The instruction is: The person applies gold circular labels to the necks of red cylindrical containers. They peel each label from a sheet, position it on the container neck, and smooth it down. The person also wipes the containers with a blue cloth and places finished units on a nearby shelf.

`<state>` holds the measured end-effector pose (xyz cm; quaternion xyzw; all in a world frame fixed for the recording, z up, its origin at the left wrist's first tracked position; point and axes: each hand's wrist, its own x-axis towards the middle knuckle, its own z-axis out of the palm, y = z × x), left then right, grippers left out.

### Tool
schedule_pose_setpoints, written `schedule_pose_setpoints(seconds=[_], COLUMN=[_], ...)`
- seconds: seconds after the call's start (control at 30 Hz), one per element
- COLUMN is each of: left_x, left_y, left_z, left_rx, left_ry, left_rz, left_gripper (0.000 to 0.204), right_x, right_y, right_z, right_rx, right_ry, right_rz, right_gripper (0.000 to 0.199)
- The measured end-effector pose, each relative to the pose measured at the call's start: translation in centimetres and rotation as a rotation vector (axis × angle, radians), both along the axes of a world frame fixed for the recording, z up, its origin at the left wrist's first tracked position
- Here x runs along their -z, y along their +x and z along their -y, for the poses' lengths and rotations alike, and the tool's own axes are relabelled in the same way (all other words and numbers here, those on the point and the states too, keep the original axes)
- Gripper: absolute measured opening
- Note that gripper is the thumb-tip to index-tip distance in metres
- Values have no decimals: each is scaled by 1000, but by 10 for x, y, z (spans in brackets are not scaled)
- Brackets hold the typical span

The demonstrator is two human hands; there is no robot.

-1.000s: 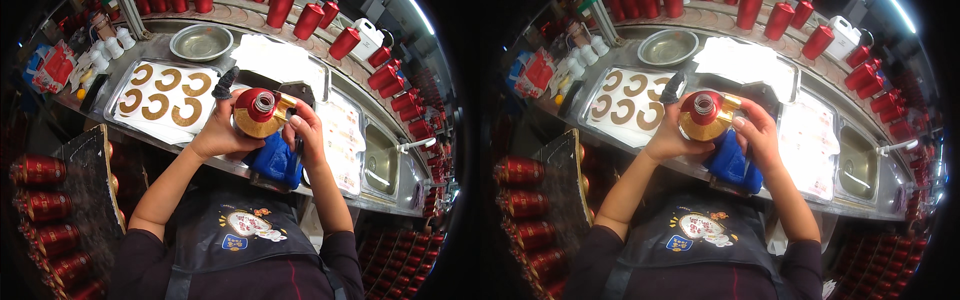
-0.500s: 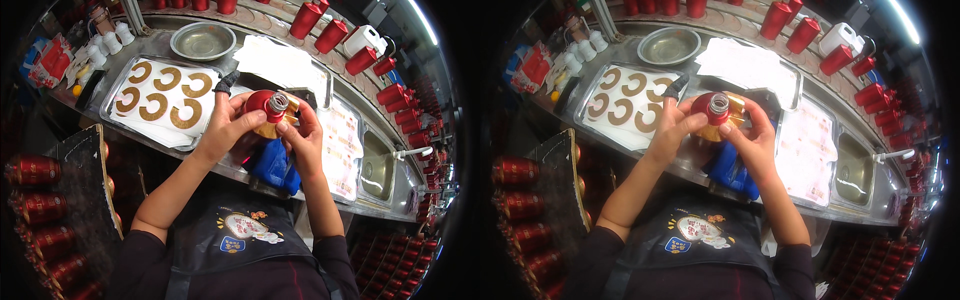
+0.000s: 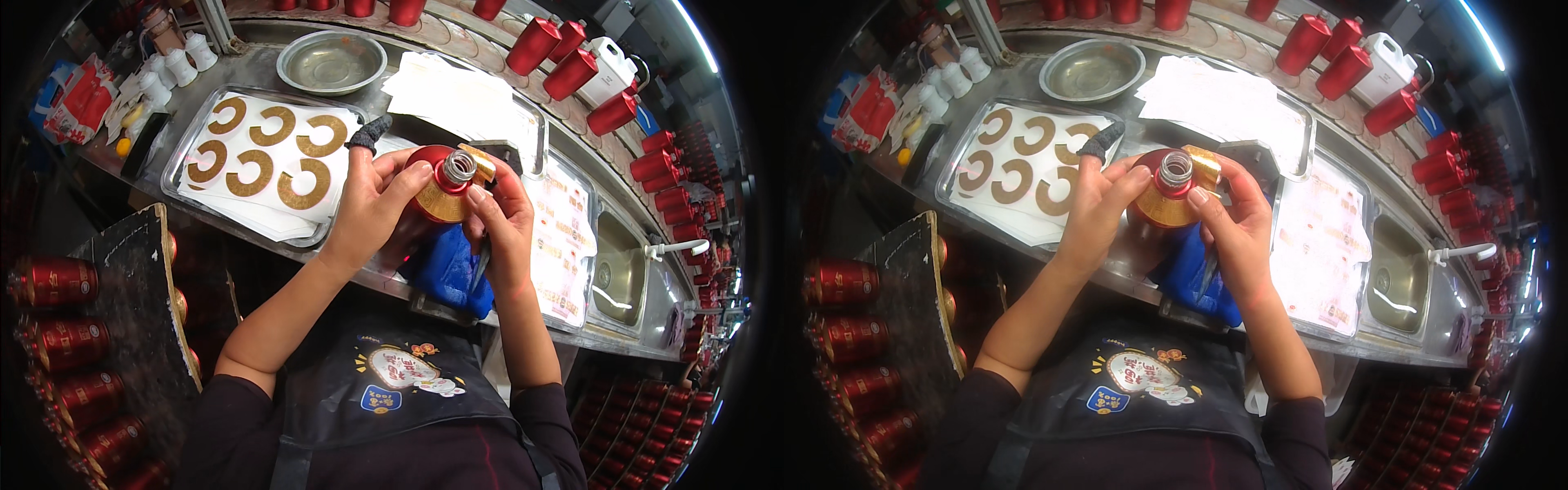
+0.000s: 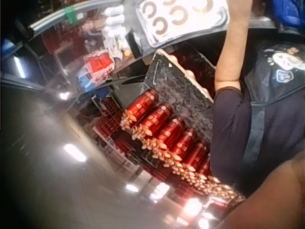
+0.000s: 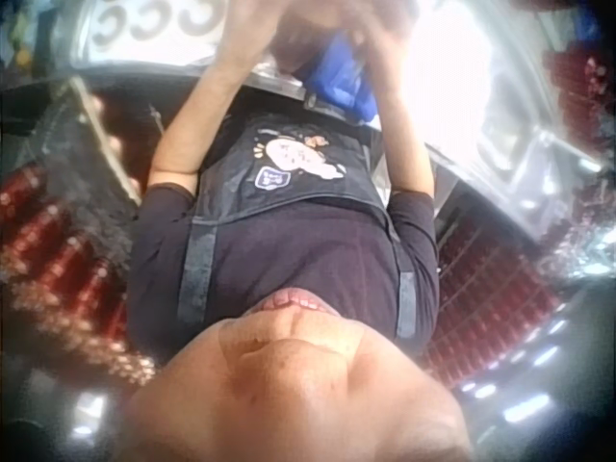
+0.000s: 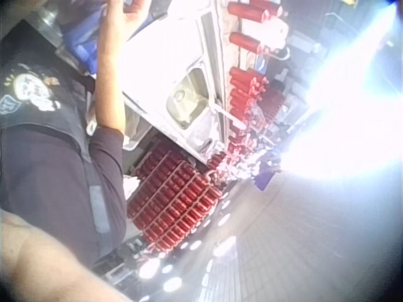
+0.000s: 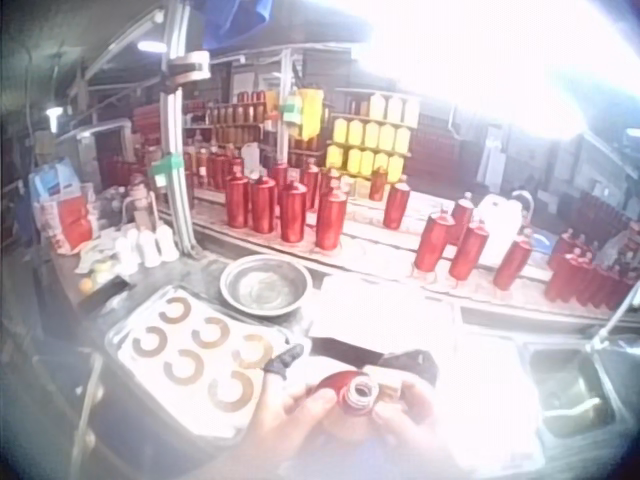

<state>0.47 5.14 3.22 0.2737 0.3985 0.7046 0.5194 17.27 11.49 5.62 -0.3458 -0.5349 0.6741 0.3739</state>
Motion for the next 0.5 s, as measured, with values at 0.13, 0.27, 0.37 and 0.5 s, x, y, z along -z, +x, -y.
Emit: schedule_pose_setpoints(seconds=[0.13,0.27,0.37,0.5], left_x=[1,5,6,4], left_y=[0,3,2,3], left_z=[8,11,12,12], left_rx=[65,62,82,84], left_ry=[83,104,111,107], left_rz=[-33,-117,-131,-158], left_gripper=[58,65,66,65], right_x=[4,8,8,5], right_y=[4,4,3,1], right_z=[0,-1,-5,-16], right_rx=[39,78,104,133], right_ry=[66,177,248,173], right_rz=[-81,-102,-104,-88], right_gripper=[49,41,35,32])
